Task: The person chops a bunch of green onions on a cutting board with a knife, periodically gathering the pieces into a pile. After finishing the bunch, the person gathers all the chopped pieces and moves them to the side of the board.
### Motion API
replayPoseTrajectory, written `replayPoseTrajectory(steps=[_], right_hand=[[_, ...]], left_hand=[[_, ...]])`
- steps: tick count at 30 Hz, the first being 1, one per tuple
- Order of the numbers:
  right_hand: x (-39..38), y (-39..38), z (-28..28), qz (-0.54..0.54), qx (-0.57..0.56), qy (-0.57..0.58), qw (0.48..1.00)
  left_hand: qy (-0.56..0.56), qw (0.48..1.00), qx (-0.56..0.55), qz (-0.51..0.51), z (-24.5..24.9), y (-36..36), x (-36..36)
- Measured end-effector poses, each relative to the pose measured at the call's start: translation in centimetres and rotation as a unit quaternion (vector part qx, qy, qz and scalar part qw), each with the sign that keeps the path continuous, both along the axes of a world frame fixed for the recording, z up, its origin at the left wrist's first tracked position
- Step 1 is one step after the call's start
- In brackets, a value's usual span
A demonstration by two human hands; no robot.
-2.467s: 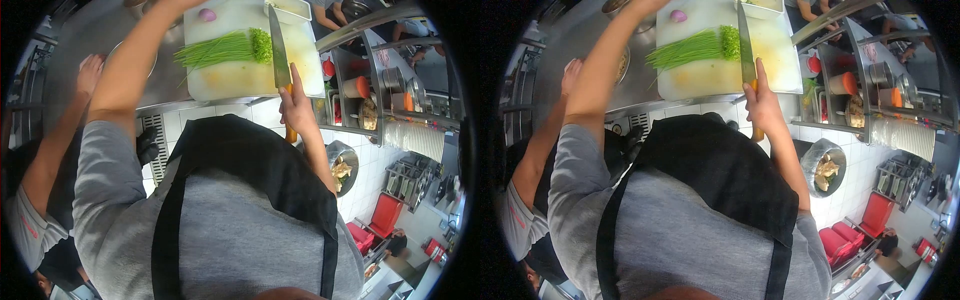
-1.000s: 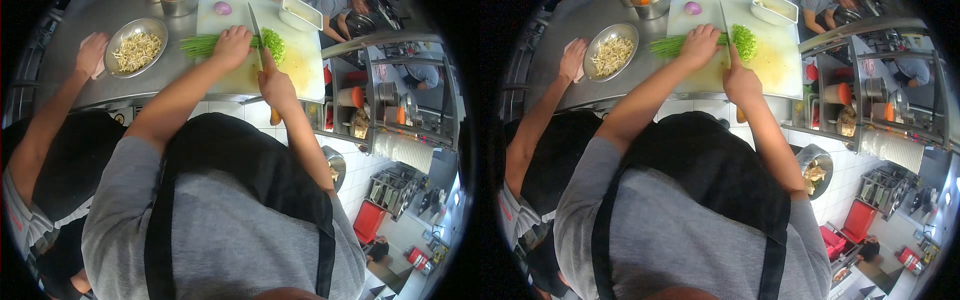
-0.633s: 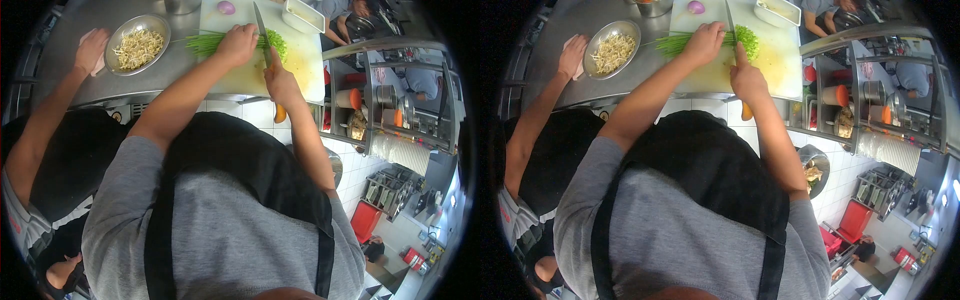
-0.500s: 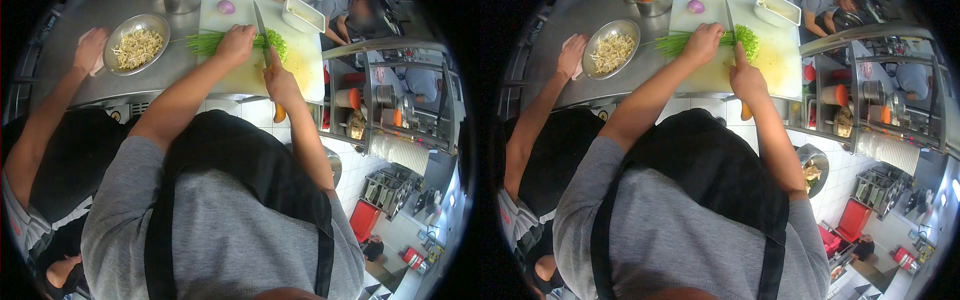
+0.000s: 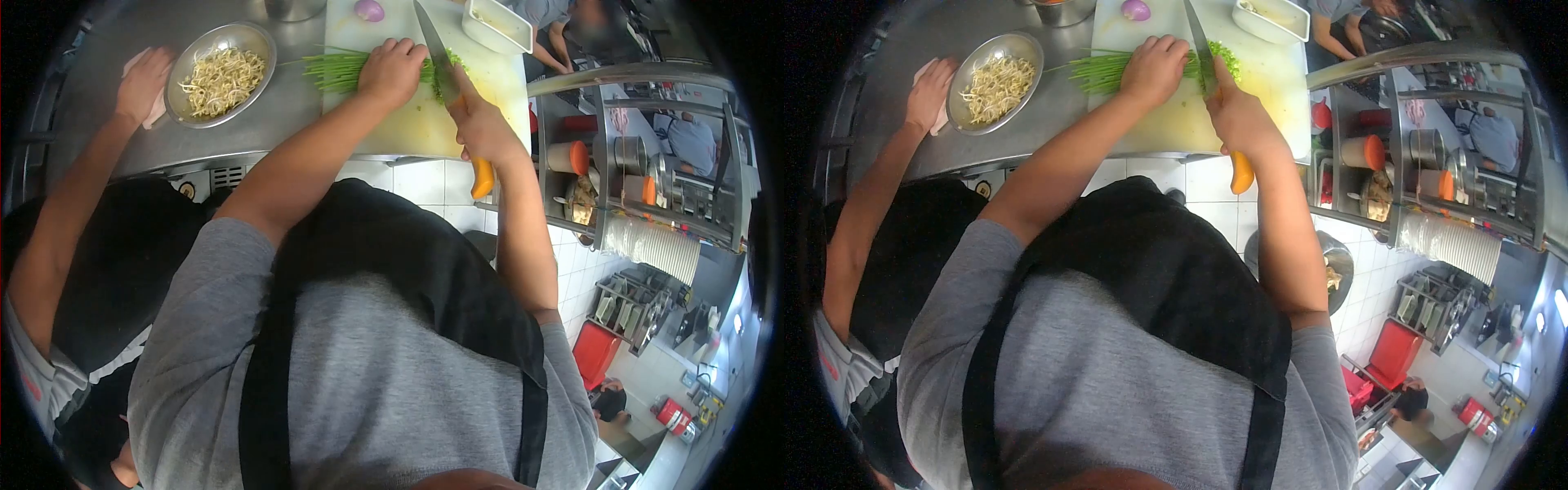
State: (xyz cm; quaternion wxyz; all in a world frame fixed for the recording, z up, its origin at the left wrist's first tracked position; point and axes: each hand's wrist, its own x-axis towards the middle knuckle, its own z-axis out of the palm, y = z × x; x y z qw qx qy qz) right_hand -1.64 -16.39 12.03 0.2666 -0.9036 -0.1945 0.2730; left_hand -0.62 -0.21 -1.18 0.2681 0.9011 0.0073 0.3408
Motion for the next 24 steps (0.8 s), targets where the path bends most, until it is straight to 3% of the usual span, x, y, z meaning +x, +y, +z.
replayPoseTrajectory(steps=[10, 15, 22, 24], right_hand=[[-2.4, 0.5, 0.7, -0.004, -0.036, 0.016, 0.999], [-2.3, 0.2, 1.4, 0.012, -0.033, 0.012, 0.999], [-0.3, -0.1, -5.9, 0.059, -0.017, -0.150, 0.987], [0.1, 0.0, -3.8, 0.043, -0.014, -0.063, 0.997]], left_hand=[[0.005, 0.997, -0.067, -0.025, -0.3, 0.3, 0.2], [0.010, 0.999, -0.048, -0.025, -0.2, 0.5, 0.2], [0.021, 0.999, -0.042, -0.027, 0.1, 0.5, 0.1], [0.015, 0.998, -0.044, -0.033, -0.1, 0.5, 0.2]])
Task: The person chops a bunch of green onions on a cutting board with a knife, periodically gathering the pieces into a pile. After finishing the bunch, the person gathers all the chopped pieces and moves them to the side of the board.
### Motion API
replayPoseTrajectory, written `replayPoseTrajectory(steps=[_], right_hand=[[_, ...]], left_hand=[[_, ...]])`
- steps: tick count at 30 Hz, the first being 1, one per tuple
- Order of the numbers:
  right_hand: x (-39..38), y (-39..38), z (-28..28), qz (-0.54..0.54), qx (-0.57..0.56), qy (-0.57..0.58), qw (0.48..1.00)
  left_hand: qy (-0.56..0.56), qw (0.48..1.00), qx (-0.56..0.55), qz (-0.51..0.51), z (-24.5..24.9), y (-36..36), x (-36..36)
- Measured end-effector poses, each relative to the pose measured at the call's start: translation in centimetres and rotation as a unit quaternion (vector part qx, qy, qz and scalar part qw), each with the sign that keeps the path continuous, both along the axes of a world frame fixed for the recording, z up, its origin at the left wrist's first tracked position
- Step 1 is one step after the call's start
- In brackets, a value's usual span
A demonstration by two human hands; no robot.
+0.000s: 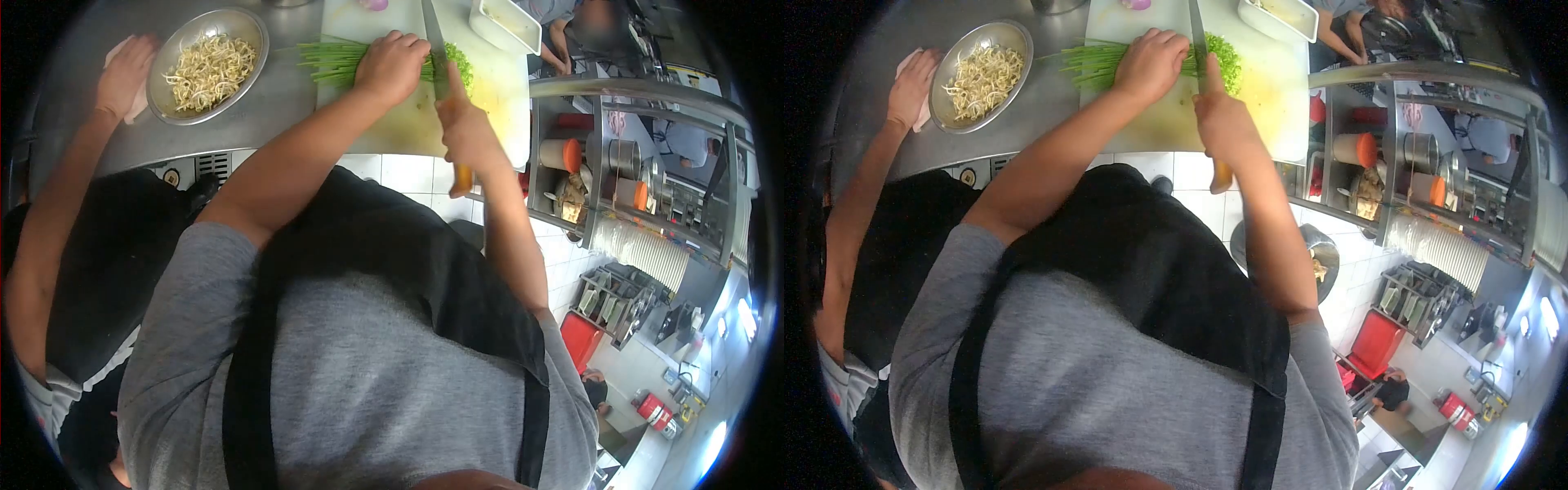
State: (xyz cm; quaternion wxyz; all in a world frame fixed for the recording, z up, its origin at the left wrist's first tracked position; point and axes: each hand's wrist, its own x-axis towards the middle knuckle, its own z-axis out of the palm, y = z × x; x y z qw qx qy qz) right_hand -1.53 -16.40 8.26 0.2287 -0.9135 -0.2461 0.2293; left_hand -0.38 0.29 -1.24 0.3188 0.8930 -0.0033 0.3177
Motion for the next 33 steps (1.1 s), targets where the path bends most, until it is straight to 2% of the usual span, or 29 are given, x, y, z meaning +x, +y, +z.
replayPoseTrajectory(steps=[1, 2, 5, 6, 9, 10, 14, 17, 19, 21, 23, 25, 26, 28, 30, 33], right_hand=[[0.3, 0.7, 1.7, -0.007, 0.001, 0.042, 0.999], [-0.3, 1.7, 4.2, -0.061, -0.035, 0.098, 0.993], [-1.3, 0.9, 2.9, -0.024, -0.017, 0.047, 0.998], [-1.4, 0.6, 0.7, 0.032, 0.019, -0.040, 0.999], [-0.2, 1.0, -1.3, -0.020, -0.030, -0.036, 0.999], [0.5, 1.0, -1.6, -0.003, -0.030, -0.054, 0.998], [-0.2, 2.4, 4.8, -0.056, -0.044, 0.100, 0.992], [-0.6, 0.9, -0.6, 0.079, -0.005, -0.111, 0.991], [-0.2, 1.1, -1.8, 0.044, -0.010, -0.083, 0.996], [0.4, 2.2, 0.0, 0.022, -0.041, -0.043, 0.998], [0.4, 2.9, 3.8, -0.017, -0.041, 0.067, 0.997], [0.6, 2.2, 3.0, 0.018, -0.037, 0.051, 0.998], [0.9, 0.7, -0.4, 0.072, -0.033, -0.020, 0.997], [-0.7, 1.4, -1.1, 0.038, -0.022, -0.076, 0.996], [0.8, 2.1, -1.6, 0.074, -0.077, -0.084, 0.991], [0.8, 2.7, 2.0, 0.054, -0.063, -0.003, 0.997]], left_hand=[[-0.004, 1.000, -0.001, -0.001, -0.1, 0.1, 0.1], [-0.005, 1.000, -0.002, -0.002, -0.1, 0.2, 0.1], [-0.012, 1.000, -0.007, -0.004, 0.0, 0.1, 0.0], [-0.019, 1.000, -0.011, -0.001, -0.1, 0.0, 0.0], [-0.023, 1.000, -0.009, 0.000, -0.3, 0.1, 0.1], [-0.022, 1.000, -0.005, -0.003, -0.3, 0.1, 0.1], [-0.020, 1.000, -0.019, -0.015, -0.4, 0.3, 0.1], [-0.026, 0.999, -0.029, -0.014, -0.3, 0.3, 0.2], [-0.023, 0.999, -0.039, -0.009, -0.2, 0.2, 0.0], [-0.023, 0.999, -0.032, -0.012, -0.3, 0.2, 0.0], [-0.025, 0.999, -0.029, -0.015, -0.3, 0.2, 0.1], [-0.026, 0.999, -0.028, -0.019, -0.3, 0.3, -0.1], [-0.023, 0.999, -0.031, -0.020, -0.3, 0.3, 0.0], [-0.018, 0.999, -0.038, -0.022, -0.4, 0.3, 0.1], [-0.030, 0.999, -0.039, -0.018, -0.5, 0.2, 0.1], [-0.045, 0.998, -0.035, -0.023, -0.5, 0.3, 0.1]])
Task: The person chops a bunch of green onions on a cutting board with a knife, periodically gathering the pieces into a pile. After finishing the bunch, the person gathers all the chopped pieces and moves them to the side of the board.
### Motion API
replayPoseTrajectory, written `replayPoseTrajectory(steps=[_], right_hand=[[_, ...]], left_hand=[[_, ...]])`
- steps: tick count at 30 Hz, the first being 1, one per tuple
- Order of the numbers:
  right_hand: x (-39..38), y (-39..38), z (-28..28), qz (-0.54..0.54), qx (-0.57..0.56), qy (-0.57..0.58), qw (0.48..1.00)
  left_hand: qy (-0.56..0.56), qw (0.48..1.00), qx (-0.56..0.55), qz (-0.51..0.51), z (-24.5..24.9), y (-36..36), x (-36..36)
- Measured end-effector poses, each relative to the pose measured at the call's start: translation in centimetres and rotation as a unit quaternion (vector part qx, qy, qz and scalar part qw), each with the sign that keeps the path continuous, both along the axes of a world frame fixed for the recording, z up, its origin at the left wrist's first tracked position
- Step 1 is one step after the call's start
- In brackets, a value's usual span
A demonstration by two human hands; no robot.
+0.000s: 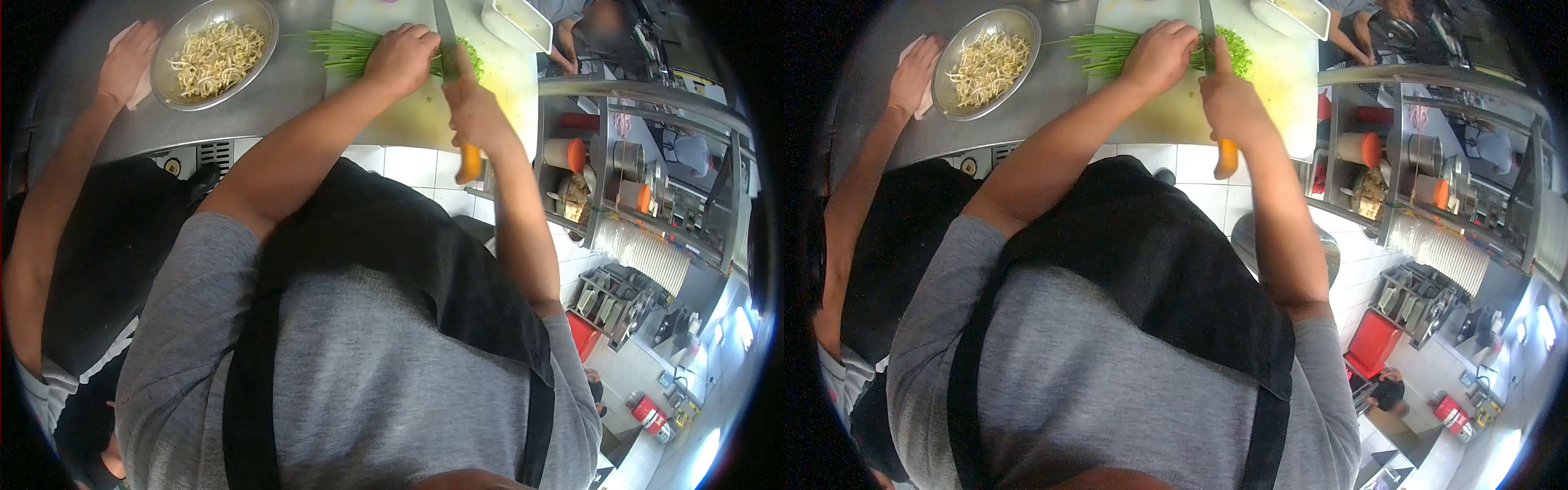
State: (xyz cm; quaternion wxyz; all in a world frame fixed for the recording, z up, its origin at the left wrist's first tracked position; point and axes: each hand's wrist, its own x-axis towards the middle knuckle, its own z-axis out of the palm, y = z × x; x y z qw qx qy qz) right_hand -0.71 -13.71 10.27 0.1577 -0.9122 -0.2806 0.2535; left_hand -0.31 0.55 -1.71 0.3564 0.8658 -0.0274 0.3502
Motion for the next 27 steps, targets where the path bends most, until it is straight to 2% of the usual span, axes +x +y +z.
replayPoseTrajectory(steps=[1, 4, 5, 8, 9, 12, 14, 15, 16, 18, 19, 23, 25, 26, 27], right_hand=[[-0.1, 0.5, 1.8, -0.043, -0.005, 0.054, 0.998], [-1.7, 0.1, 1.3, -0.059, -0.005, 0.029, 0.998], [-1.9, -0.5, -1.1, -0.039, -0.010, -0.013, 0.999], [-0.6, -0.2, -3.1, 0.015, -0.030, -0.061, 0.998], [0.5, -0.3, -2.6, 0.082, -0.052, -0.074, 0.992], [-0.5, 0.1, 0.8, -0.062, -0.007, 0.053, 0.997], [-1.9, 0.5, 2.7, -0.113, -0.019, 0.102, 0.988], [-1.8, -0.1, -0.2, 0.053, 0.014, -0.051, 0.997], [-1.9, -0.6, -2.4, -0.014, 0.023, -0.051, 0.998], [-1.2, 0.2, -2.9, -0.032, -0.023, -0.064, 0.997], [-0.5, 0.2, -2.8, -0.018, -0.015, -0.026, 0.999], [-0.6, 0.0, 1.4, -0.017, -0.008, 0.053, 0.998], [-1.3, -0.5, -0.1, -0.035, 0.021, 0.019, 0.999], [-1.5, -1.2, -3.3, 0.020, 0.028, -0.083, 0.996], [-1.5, -0.2, -3.6, -0.027, 0.009, -0.067, 0.997]], left_hand=[[-0.004, 1.000, 0.001, -0.001, 0.0, 0.1, -0.1], [0.000, 1.000, -0.009, -0.002, -0.1, 0.1, 0.1], [-0.001, 1.000, -0.014, 0.004, -0.1, 0.0, 0.3], [-0.002, 1.000, -0.022, 0.014, -0.4, -0.1, 0.1], [-0.003, 1.000, -0.021, 0.008, -0.3, -0.1, 0.0], [0.000, 1.000, -0.017, 0.004, -0.1, 0.1, 0.2], [0.005, 1.000, -0.014, 0.006, -0.2, 0.1, 0.2], [0.007, 1.000, -0.012, 0.008, -0.2, 0.1, 0.3], [0.009, 1.000, -0.010, 0.009, -0.3, 0.0, 0.3], [0.004, 1.000, -0.012, 0.013, -0.3, 0.0, 0.2], [0.001, 1.000, -0.012, 0.014, -0.3, 0.0, 0.1], [-0.009, 1.000, -0.012, 0.009, -0.4, 0.1, 0.3], [-0.010, 1.000, -0.016, 0.010, -0.5, 0.0, 0.4], [-0.006, 1.000, -0.016, 0.012, -0.5, 0.0, 0.5], [-0.002, 1.000, -0.017, 0.015, -0.5, 0.0, 0.5]])
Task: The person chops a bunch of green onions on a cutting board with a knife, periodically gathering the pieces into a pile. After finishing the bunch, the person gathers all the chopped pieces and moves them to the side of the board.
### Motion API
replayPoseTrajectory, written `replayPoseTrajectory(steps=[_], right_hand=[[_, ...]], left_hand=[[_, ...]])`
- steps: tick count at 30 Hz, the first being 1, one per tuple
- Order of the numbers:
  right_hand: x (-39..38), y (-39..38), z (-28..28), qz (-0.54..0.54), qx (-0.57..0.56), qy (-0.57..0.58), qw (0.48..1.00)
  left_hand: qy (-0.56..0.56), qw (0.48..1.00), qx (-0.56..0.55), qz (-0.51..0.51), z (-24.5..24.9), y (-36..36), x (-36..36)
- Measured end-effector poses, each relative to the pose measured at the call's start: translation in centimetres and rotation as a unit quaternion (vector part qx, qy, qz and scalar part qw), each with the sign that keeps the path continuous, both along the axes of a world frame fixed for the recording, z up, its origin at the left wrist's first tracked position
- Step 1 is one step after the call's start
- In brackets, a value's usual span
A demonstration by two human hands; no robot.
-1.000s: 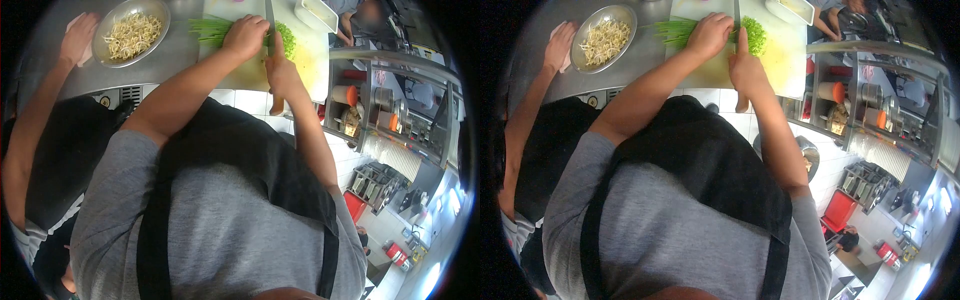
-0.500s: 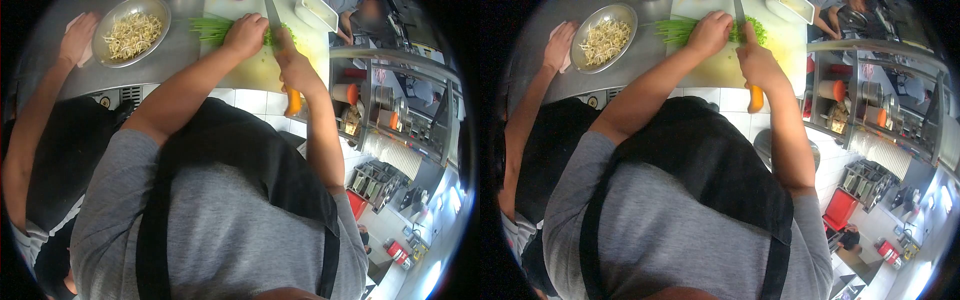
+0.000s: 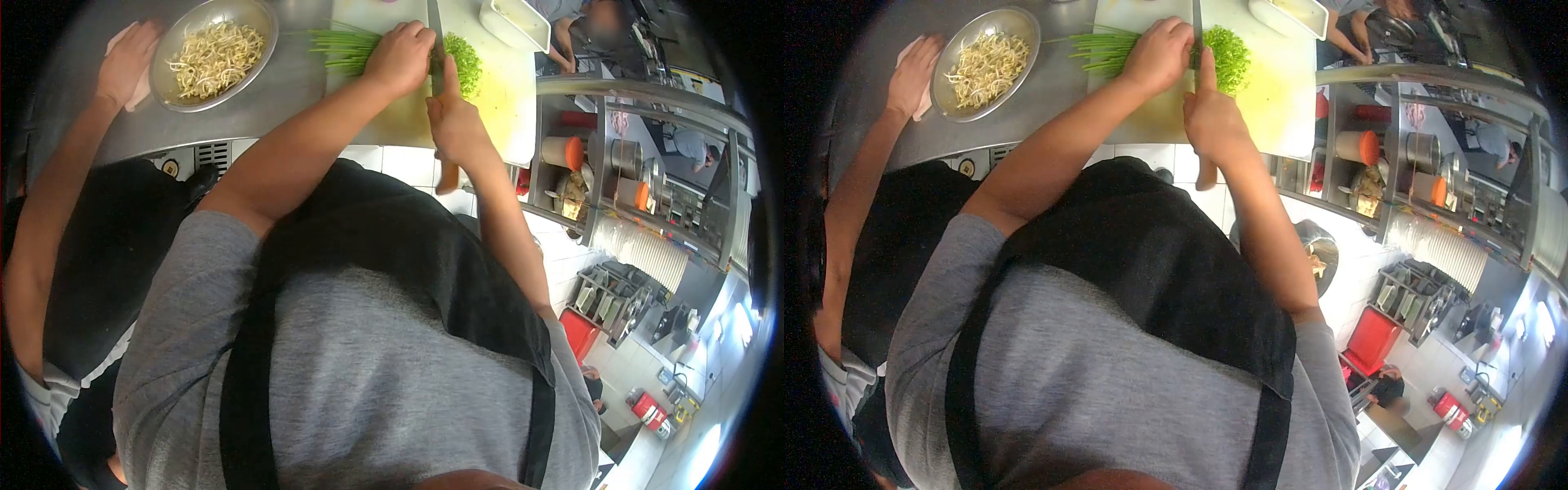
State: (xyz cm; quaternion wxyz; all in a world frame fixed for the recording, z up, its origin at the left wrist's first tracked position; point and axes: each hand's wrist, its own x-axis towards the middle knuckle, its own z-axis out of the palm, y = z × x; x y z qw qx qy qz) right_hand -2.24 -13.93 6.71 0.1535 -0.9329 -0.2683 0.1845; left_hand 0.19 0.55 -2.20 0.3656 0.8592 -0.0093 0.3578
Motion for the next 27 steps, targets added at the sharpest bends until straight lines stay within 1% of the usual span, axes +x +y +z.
replayPoseTrajectory(steps=[1, 3, 5, 6, 7, 10, 13, 15, 17, 20, 22, 23, 24, 26, 27], right_hand=[[0.1, 0.7, -0.1, -0.048, -0.015, 0.017, 0.999], [1.9, 0.0, 0.2, 0.108, -0.059, -0.037, 0.992], [2.2, -0.2, 1.6, 0.099, -0.053, 0.011, 0.994], [0.9, 0.6, 4.4, 0.010, -0.022, 0.089, 0.996], [0.0, 1.2, 5.8, -0.079, 0.008, 0.166, 0.983], [-0.6, 0.6, 0.6, -0.017, -0.036, -0.006, 0.999], [1.0, 0.8, 0.3, -0.009, -0.038, 0.011, 0.999], [1.3, 0.6, 2.6, 0.017, -0.008, 0.083, 0.996], [0.1, 0.8, 5.9, -0.061, 0.008, 0.165, 0.984], [-0.6, 0.0, 0.5, 0.007, -0.001, 0.000, 1.000], [0.9, 0.4, -0.6, -0.006, 0.020, 0.011, 1.000], [0.9, 0.5, -0.5, -0.015, 0.030, 0.018, 0.999], [1.4, 0.3, 0.6, -0.017, 0.012, 0.049, 0.999], [1.8, -0.6, 2.0, 0.034, 0.035, 0.048, 0.998], [1.5, -0.5, 1.9, 0.037, 0.033, 0.044, 0.998]], left_hand=[[0.005, 1.000, 0.000, 0.003, 0.0, 0.0, -0.1], [0.029, 0.999, 0.024, 0.001, 0.0, 0.1, -0.3], [0.043, 0.998, 0.034, 0.000, 0.2, 0.2, -0.3], [0.049, 0.998, 0.033, 0.000, 0.4, 0.2, -0.5], [0.054, 0.998, 0.032, -0.001, 0.5, 0.2, -0.6], [0.062, 0.998, 0.030, 0.004, 0.6, 0.2, -0.5], [0.049, 0.999, 0.024, 0.005, 0.2, 0.1, -0.5], [0.028, 1.000, 0.009, -0.001, 0.2, 0.1, -0.4], [0.014, 1.000, -0.002, -0.002, 0.1, 0.3, -0.4], [0.002, 1.000, -0.009, -0.002, 0.1, -0.1, -0.4], [-0.007, 1.000, -0.001, 0.005, 0.1, 0.1, -0.4], [-0.004, 1.000, -0.001, 0.000, 0.0, 0.1, -0.5], [-0.004, 1.000, 0.000, -0.004, -0.1, 0.1, -0.5], [-0.006, 1.000, 0.000, -0.007, -0.1, 0.2, -0.3], [-0.006, 1.000, 0.000, -0.008, -0.1, 0.3, -0.3]])
